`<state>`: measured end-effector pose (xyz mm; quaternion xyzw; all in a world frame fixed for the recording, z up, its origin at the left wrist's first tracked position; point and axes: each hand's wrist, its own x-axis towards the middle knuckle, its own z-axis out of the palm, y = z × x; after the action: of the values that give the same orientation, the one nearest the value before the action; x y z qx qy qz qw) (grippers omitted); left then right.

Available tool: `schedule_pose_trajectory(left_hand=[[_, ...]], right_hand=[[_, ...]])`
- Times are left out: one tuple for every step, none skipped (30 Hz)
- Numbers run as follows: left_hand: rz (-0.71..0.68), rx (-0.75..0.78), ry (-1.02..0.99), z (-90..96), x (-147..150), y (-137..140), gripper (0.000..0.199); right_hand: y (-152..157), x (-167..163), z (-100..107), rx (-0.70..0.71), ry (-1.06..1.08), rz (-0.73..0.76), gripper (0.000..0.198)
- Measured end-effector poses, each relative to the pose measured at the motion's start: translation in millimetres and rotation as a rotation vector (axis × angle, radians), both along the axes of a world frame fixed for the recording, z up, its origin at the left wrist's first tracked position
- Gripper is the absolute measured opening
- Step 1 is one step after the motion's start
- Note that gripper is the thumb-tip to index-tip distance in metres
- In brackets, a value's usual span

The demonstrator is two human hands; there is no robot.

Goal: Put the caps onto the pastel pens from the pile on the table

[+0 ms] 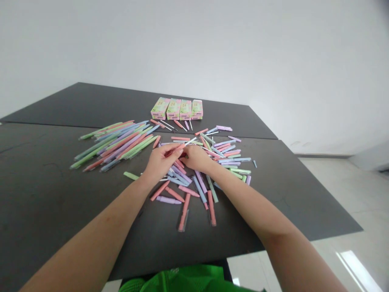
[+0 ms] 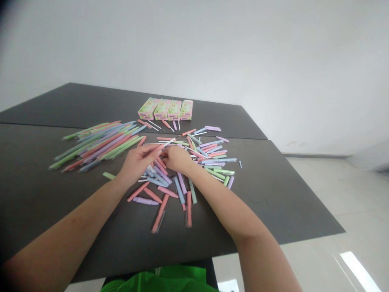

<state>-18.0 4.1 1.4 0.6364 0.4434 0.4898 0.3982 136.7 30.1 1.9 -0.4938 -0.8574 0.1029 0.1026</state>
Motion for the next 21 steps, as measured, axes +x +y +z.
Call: schedule_pose_trajectory(left_hand=[[0.001,0.005,0.003,-0.1,-0.1,0.2,0.037],[0.002,0.01,0.005,-0.3,-0.3,0.5,0.037],[0.002,0.015,0.006,-0.6,-0.4,0.8,0.038],[0.003,0.019,0.004,-1.0,-0.5,1.2,0.04],[0.003,0.021,0.001,-1.4,-0.7,1.6,0.041],[0.003,0.023,-0.002,-1.7,-0.8,1.9,0.042],[0.003,0.024,-0.004,-1.9,-0.9,2.1,0.042],[0.005,0.024,-0.005,-1.9,-0.9,2.2,0.042],[0.005,0.026,-0.006,-1.8,-0.9,2.2,0.042],[0.003,0.028,-0.008,-1.5,-0.8,2.1,0.041],[0.001,0.029,-0.013,-1.2,-0.7,1.9,0.041],[-0.002,0.028,-0.019,-0.9,-0.4,1.6,0.04],[-0.007,0.024,-0.026,-0.5,-0.1,1.1,0.04],[-0.015,0.015,-0.032,-0.2,0.4,0.5,0.04],[-0.026,0.005,-0.04,0.1,0.8,-0.2,0.04],[-0.04,-0.008,-0.048,0.3,1.4,-1.1,0.04],[-0.061,-0.024,-0.056,0.4,1.9,-2.0,0.04],[-0.083,-0.042,-0.064,0.3,2.3,-2.8,0.041],[-0.103,-0.063,-0.071,0.1,2.8,-3.7,0.042],[-0.118,-0.082,-0.075,-0.4,3.3,-4.3,0.042],[-0.129,-0.097,-0.077,-1.2,3.7,-4.8,0.042]], right_hand=[[0.2,-1.9,-1.0,0.011,-0.012,-0.015,0.022],[0.2,-4.1,-2.0,0.026,-0.028,-0.033,0.022],[0.1,-6.5,-2.8,0.041,-0.045,-0.053,0.024],[-0.2,-9.1,-3.5,0.054,-0.061,-0.072,0.026],[-0.6,-11.5,-3.9,0.064,-0.075,-0.089,0.028],[-1.2,-13.6,-4.0,0.07,-0.085,-0.1,0.029],[-1.8,-15.2,-3.8,0.069,-0.092,-0.103,0.03],[-2.4,-15.9,-3.2,0.066,-0.094,-0.098,0.03],[-3.2,-15.5,-2.2,0.064,-0.089,-0.089,0.03],[-4.0,-13.9,-0.9,0.065,-0.075,-0.081,0.029],[-4.9,-10.9,0.6,0.07,-0.047,-0.076,0.028],[-5.9,-6.6,2.2,0.074,-0.003,-0.075,0.026],[-7.0,-1.1,3.7,0.077,0.058,-0.084,0.023],[-8.3,5.3,5.1,0.071,0.137,-0.102,0.021],[-9.7,12.3,6.2,0.05,0.232,-0.123,0.018],[-11.3,19.7,7.0,0.016,0.343,-0.158,0.015],[-13.1,27.0,7.5,-0.032,0.471,-0.186,0.013],[-15.1,34.1,7.8,-0.084,0.612,-0.2,0.013],[-17.1,40.8,7.8,-0.136,0.745,-0.209,0.014],[-19.2,47.0,7.8,-0.179,0.861,-0.217,0.016],[-21.2,52.7,7.7,-0.209,0.956,-0.228,0.018]])
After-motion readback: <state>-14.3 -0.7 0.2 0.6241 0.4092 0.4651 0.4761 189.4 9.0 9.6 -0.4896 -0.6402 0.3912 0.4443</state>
